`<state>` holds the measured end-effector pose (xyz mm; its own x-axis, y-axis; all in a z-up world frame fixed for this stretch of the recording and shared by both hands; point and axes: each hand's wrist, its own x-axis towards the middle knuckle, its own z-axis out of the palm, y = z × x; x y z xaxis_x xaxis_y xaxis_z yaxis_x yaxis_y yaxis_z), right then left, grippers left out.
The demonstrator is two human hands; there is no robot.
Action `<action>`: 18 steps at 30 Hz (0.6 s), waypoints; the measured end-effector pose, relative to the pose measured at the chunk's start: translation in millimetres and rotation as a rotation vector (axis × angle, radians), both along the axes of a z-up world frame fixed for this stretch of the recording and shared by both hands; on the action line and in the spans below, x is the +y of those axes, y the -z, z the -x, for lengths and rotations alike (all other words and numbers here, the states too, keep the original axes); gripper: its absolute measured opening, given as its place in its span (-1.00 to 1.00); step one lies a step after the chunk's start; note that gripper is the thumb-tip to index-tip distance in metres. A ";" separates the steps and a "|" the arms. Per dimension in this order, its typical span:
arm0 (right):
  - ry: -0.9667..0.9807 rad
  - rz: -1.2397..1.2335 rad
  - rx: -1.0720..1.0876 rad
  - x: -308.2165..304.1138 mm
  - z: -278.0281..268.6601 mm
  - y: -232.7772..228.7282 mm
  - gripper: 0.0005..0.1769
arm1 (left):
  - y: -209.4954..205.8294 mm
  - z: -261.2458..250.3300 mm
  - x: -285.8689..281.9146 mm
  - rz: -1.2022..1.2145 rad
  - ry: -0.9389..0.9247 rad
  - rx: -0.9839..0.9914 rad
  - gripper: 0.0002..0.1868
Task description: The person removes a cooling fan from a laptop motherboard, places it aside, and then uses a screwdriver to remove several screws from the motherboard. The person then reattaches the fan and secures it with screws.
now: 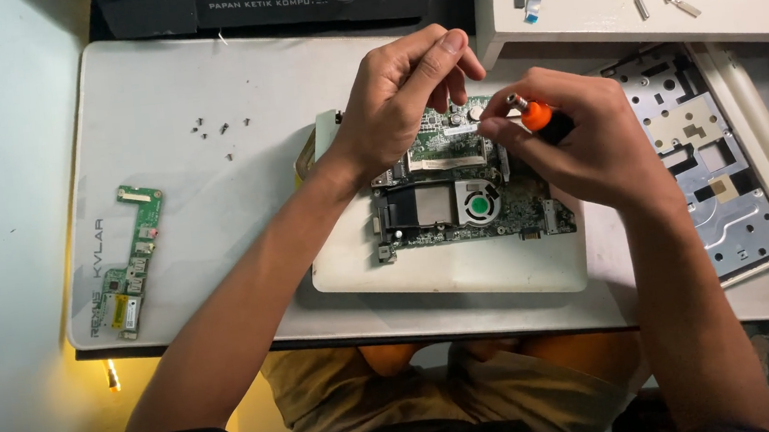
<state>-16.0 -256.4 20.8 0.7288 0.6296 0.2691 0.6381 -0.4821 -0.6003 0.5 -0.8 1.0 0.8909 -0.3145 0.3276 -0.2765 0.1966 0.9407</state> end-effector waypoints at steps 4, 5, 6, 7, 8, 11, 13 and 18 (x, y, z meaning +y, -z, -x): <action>-0.161 -0.054 0.066 2.8 7.3 -22.4 -0.88 | 1.0 -3.5 0.5 0.000 -0.002 0.002 -0.50; -0.167 -0.016 0.075 1.1 6.1 -21.7 -0.88 | 0.0 -5.0 1.2 0.001 -0.008 0.010 -0.50; -0.173 0.023 0.092 -1.1 7.7 -20.0 -0.88 | 1.0 -3.6 1.2 0.005 -0.014 0.025 -0.50; -0.168 0.024 0.098 -2.5 8.7 -19.1 -0.88 | 3.0 -2.6 1.0 0.006 -0.010 0.031 -0.50; -0.140 0.047 0.105 -3.4 7.1 -19.6 -0.86 | 3.2 -3.7 1.5 0.002 -0.013 0.023 -0.51; -0.108 0.070 0.124 -5.9 5.2 -20.3 -0.84 | 2.9 -3.8 1.8 -0.003 -0.018 0.012 -0.50; -0.105 0.067 0.134 -5.5 4.7 -20.8 -0.83 | 3.1 -4.3 1.9 -0.005 -0.021 0.008 -0.50; -0.123 0.112 0.086 -3.9 6.6 -18.8 -0.87 | 3.6 -2.9 0.6 0.008 -0.013 -0.004 -0.51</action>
